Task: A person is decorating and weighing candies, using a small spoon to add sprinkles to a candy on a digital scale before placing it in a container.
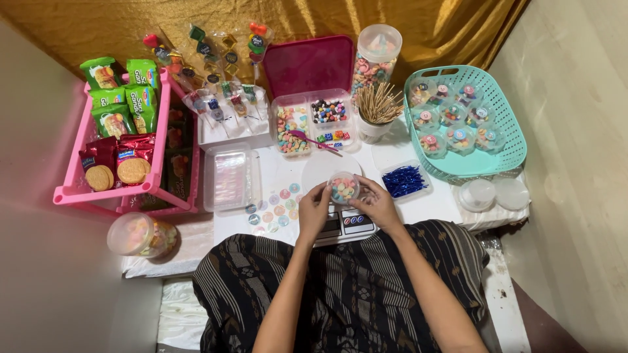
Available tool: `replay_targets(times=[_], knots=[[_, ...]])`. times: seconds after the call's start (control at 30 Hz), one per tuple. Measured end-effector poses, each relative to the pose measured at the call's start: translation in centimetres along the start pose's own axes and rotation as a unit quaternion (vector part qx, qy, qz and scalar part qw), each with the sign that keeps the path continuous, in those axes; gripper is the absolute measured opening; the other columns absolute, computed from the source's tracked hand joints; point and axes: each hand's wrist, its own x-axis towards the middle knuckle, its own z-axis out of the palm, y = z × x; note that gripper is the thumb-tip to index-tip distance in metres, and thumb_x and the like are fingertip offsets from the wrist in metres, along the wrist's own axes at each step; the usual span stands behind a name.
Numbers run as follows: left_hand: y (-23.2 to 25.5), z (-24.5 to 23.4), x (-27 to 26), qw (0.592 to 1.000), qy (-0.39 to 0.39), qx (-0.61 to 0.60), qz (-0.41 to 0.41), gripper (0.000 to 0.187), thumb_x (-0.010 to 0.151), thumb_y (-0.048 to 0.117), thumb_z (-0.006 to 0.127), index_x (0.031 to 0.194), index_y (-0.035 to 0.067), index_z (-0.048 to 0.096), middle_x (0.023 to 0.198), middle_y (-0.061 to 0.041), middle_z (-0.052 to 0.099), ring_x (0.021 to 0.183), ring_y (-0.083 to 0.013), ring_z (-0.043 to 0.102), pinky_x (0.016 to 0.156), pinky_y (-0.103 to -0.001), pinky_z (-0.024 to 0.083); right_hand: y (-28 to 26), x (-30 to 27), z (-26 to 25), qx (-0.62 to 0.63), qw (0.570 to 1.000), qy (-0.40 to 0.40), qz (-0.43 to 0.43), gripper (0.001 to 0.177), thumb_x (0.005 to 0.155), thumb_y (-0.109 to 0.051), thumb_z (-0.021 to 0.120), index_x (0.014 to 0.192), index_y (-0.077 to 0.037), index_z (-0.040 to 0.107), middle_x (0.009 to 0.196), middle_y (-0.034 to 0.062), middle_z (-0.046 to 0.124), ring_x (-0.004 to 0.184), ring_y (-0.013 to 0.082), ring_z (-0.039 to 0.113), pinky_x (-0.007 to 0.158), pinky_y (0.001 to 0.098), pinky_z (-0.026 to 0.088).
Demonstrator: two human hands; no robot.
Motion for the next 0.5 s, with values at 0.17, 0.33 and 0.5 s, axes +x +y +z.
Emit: replay_targets(times=[0.17,0.33,0.5], knots=[[-0.4,0.3,1.0,1.0,0.025,0.017,0.004,0.039,0.098,0.033,0.066,0.121,0.003,0.072,0.098,-0.019,0.074,0.089,-0.0287,0.074,0.068,-0.036,0.062,0.8,0.3,-0.1,-0.092,0.995,0.025,-0.013,0.076,0.077,-0.021,0.092,0.146,-0.014,0.059,0.123,0.0115,0.07,0.099,0.0128,0.064,0.065,0.0186,0.05],[1.1,0.0,0.4,1.0,0.017,0.019,0.015,0.042,0.1,0.032,0.063,0.125,-0.001,0.069,0.102,-0.021,0.073,0.089,-0.0296,0.074,0.068,-0.038,0.063,0.5,0.4,0.0,-0.135,0.99,0.039,-0.002,0.07,0.081,-0.026,0.088,0.145,-0.016,0.059,0.123,0.0105,0.073,0.085,0.0105,0.061,0.059,0.0192,0.045],[2.1,-1.5,-0.5,1.0,0.012,-0.013,0.026,0.043,0.101,0.026,0.06,0.131,-0.004,0.063,0.12,-0.03,0.068,0.099,-0.0389,0.072,0.074,-0.041,0.062,1.9,0.9,-0.2,-0.171,0.984,0.055,-0.015,0.069,0.088,-0.033,0.081,0.149,-0.017,0.056,0.129,0.0147,0.07,0.06,0.0107,0.056,0.048,0.0229,0.04]])
